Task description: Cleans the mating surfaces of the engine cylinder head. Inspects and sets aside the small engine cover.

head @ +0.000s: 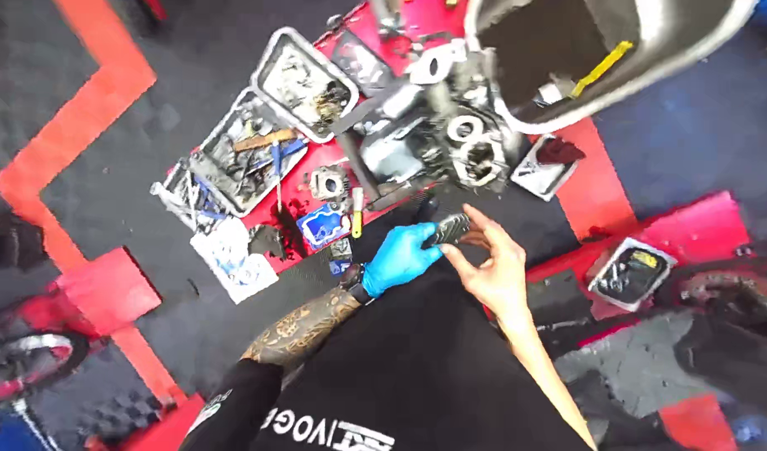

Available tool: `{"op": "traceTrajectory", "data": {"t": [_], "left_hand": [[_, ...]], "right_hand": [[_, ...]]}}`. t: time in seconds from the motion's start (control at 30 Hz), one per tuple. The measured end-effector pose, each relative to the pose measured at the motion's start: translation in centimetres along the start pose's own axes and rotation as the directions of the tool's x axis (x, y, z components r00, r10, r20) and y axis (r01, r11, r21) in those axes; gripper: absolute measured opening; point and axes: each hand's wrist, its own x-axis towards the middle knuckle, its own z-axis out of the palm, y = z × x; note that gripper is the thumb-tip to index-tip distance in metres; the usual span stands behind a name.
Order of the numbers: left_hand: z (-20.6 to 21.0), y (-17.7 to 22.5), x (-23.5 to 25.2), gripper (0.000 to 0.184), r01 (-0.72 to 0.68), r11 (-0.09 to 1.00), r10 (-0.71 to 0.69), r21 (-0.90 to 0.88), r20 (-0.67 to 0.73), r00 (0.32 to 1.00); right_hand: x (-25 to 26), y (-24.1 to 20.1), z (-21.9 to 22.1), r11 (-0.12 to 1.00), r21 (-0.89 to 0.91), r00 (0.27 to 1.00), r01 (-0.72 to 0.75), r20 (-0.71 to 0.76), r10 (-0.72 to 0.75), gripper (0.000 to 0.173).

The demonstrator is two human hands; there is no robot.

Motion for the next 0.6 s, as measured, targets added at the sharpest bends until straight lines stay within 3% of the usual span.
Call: {"op": "traceTrajectory", "data": {"t": [0.13,0.2,0.27,0.33,0.4,0.43,0.47,0.53,0.57,0.6], "left_hand": [[-3.3,-6.0,-3.9,0.027,0.265,0.943,-0.283,-0.202,-0.068,0.957],[-4.8,-11.1,-6.2,0.031,0.437,0.856,-0.488,-0.275,-0.154,0.859],[-5.5,-17.3,-8.8,0.037,0.561,0.715,-0.684,-0.417,-0.251,0.685],[-5.8,-22.0,-11.0,0.039,0.534,0.563,-0.818,-0.631,-0.333,0.469],[-8.4,-20.2,-12.5,0.04,0.528,0.346,-0.936,-0.775,-0.242,0.257],[-10.9,-17.3,-13.0,0.042,0.554,0.209,-0.972,-0.806,-0.111,0.206],[-12.4,-15.3,-13.7,0.042,0.544,0.193,-0.975,-0.817,-0.097,0.2],[-13.8,-14.2,-14.2,0.039,0.42,0.212,-0.973,-0.882,-0.152,0.172],[-14.2,-14.6,-14.4,0.039,0.405,0.202,-0.975,-0.892,-0.145,0.168],[-14.2,-15.6,-14.8,0.037,0.439,0.211,-0.974,-0.873,-0.148,0.174]], "right_hand": [[-0.8,2.3,2.9,0.996,0.058,0.946,-0.075,0.319,0.052,0.072],[-1.7,6.0,3.5,0.983,-0.137,0.902,-0.125,0.397,0.17,0.07],[-3.2,10.8,3.2,0.91,-0.385,0.844,-0.155,0.427,0.324,0.068],[-4.3,15.4,2.1,0.828,-0.528,0.793,-0.187,0.416,0.444,0.063],[-5.4,18.6,0.8,0.762,-0.599,0.748,-0.246,0.383,0.542,0.056],[-5.9,19.4,0.4,0.742,-0.611,0.727,-0.275,0.373,0.576,0.053],[-6.2,18.8,0.4,0.723,-0.615,0.704,-0.315,0.359,0.613,0.048],[-5.7,11.4,2.6,0.663,-0.586,0.649,-0.465,0.284,0.706,0.038],[-4.7,5.8,4.0,0.546,-0.613,0.536,-0.571,0.226,0.814,0.036],[-2.7,-1.1,5.5,0.334,-0.672,0.282,-0.661,0.19,0.94,0.037]]}}
